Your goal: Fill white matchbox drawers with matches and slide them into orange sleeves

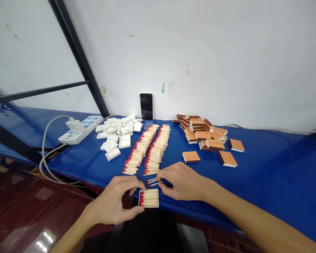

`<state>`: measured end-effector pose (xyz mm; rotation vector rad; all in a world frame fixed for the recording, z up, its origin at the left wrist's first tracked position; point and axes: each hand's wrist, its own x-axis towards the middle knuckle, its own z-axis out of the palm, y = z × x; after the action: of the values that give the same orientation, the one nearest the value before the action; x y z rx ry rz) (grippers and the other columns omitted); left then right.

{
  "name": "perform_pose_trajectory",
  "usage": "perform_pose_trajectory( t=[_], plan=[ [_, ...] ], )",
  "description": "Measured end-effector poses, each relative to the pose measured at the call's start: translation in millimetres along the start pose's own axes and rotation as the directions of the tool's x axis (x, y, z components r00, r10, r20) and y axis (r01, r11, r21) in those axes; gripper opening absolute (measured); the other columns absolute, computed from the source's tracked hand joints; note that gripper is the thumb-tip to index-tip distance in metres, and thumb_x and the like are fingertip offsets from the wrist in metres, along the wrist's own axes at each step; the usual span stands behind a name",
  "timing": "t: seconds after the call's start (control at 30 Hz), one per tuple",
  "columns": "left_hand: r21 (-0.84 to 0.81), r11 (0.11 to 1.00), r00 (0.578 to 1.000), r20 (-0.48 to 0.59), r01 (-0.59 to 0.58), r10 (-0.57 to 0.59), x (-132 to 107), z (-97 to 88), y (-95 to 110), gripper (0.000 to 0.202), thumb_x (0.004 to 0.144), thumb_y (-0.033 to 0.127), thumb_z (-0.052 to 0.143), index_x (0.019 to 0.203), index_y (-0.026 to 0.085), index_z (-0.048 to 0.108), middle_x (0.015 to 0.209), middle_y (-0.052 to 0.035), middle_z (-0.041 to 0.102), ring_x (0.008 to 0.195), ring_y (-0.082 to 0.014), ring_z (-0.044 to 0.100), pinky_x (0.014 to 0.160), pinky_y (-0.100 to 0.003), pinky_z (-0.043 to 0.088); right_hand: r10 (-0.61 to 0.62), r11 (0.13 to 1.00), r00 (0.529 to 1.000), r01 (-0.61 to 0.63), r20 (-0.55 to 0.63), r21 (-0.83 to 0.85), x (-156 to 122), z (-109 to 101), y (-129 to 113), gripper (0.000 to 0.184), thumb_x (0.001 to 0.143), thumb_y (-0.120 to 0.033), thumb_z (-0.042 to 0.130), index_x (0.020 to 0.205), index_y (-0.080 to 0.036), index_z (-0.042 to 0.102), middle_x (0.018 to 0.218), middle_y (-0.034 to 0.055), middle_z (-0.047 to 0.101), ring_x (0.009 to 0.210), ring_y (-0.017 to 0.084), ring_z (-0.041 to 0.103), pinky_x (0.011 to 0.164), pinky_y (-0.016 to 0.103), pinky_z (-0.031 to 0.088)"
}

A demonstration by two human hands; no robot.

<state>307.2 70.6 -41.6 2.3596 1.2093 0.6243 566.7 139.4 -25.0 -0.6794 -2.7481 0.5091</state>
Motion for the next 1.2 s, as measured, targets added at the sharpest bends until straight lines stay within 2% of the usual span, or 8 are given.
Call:
perform_pose_trajectory(
  t=[0.2,0.37,0.73,1.2],
  plan=[
    [0.007,1.0,1.0,-0.002,0.009,-0.009,0.1,0.2,-0.1,0.033,0.075,0.036,0.078,0.103,0.023,0.068,0.075,0.0035,0.059,0.07,-0.0161,0.059,0.074,-0.028,0.042,0.018,0.999,1.0,-0.018,-0.007,-0.037,2.8,4.3,-0.4,0.013,0.097,-0.019,0.05,0.094,-0.019,0.062,0.073,-0.0002,0.065,0.06,0.013,0.054,0.058,0.025,0.032],
    [0.009,1.0,1.0,-0.005,0.009,-0.009,0.5,-0.4,0.8,0.033,0.075,0.036,0.077,0.104,0.023,0.068,0.075,0.0035,0.058,0.069,-0.0158,0.057,0.071,-0.028,0.041,0.03,0.998,1.0,-0.03,-0.001,-0.058,2.0,6.1,0.7,0.017,0.1,-0.022,0.048,0.1,-0.02,0.065,0.082,0.0015,0.071,0.069,0.015,0.062,0.063,0.026,0.034],
    [0.0,1.0,1.0,-0.01,0.029,-0.029,1.6,-0.3,2.1,0.033,0.074,0.035,0.078,0.104,0.024,0.069,0.074,0.004,0.058,0.068,-0.0157,0.058,0.07,-0.028,0.041,0.037,0.985,0.999,-0.037,-0.002,-0.166,3.2,6.5,-6.8,0.017,0.099,-0.021,0.049,0.093,-0.018,0.064,0.077,0.002,0.071,0.063,0.014,0.06,0.06,0.028,0.028],
    [-0.006,0.999,0.999,-0.009,0.051,-0.051,1.6,0.9,2.5,0.035,0.073,0.033,0.079,0.105,0.023,0.069,0.075,0.0038,0.058,0.069,-0.0158,0.058,0.071,-0.028,0.04,0.048,0.991,0.998,-0.051,-0.027,-0.122,4.4,7.1,-5.7,0.013,0.097,-0.018,0.051,0.092,-0.019,0.063,0.074,0.0,0.068,0.061,0.014,0.059,0.058,0.026,0.03]
  ],
)
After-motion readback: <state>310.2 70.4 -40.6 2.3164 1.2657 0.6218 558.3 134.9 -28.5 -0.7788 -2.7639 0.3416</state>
